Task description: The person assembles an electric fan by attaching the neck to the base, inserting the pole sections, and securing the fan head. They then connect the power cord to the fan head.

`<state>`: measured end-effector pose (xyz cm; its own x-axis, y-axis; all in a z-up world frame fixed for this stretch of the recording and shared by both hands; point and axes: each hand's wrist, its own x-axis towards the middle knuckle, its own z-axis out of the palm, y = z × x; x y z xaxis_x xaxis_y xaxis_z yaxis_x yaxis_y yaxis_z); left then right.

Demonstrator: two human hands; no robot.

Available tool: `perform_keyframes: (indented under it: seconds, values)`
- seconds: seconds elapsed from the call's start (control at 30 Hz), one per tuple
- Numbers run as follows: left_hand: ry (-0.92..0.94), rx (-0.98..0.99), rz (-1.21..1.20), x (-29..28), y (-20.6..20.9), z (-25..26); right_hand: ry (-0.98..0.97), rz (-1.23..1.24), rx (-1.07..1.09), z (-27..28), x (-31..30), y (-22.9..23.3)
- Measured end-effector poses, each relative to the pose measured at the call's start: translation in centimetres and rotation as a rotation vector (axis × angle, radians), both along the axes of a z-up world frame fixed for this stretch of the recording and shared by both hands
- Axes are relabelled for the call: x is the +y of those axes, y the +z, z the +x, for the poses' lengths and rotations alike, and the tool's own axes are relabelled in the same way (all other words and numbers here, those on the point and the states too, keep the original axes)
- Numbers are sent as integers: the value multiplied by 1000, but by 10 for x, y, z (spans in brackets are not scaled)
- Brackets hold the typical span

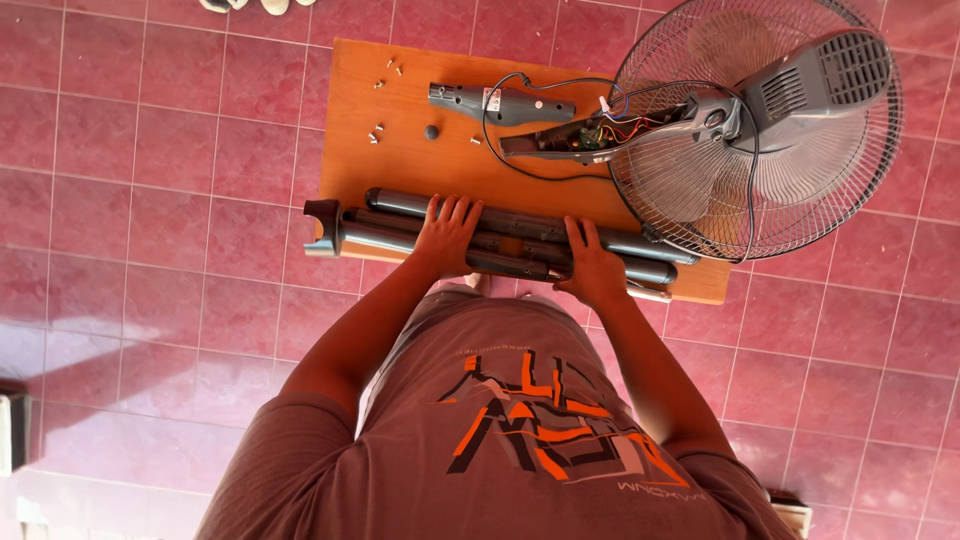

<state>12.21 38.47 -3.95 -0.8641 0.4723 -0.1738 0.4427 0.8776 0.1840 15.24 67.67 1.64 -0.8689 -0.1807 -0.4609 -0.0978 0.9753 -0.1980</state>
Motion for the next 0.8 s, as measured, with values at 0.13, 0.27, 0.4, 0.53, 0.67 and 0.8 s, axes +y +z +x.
perform_keyframes:
  seconds: [0.13,0.27,0.4,0.53,0.67,0.8]
  values:
    - [10,-1,-39,1,-6,6,19,-17,29,8,2,0]
    - [41,-9,-58,3,-6,8,25,-27,52,11,4,0]
    - [54,-15,-108,0,-5,18,67,-7,46,17,2,2]
    - [120,40,-2,0,-11,26,109,-17,87,24,5,-4]
    - [148,32,-41,0,-16,27,171,-71,238,32,10,-20]
    - [136,4,-105,0,-20,30,195,-7,285,50,24,-38]
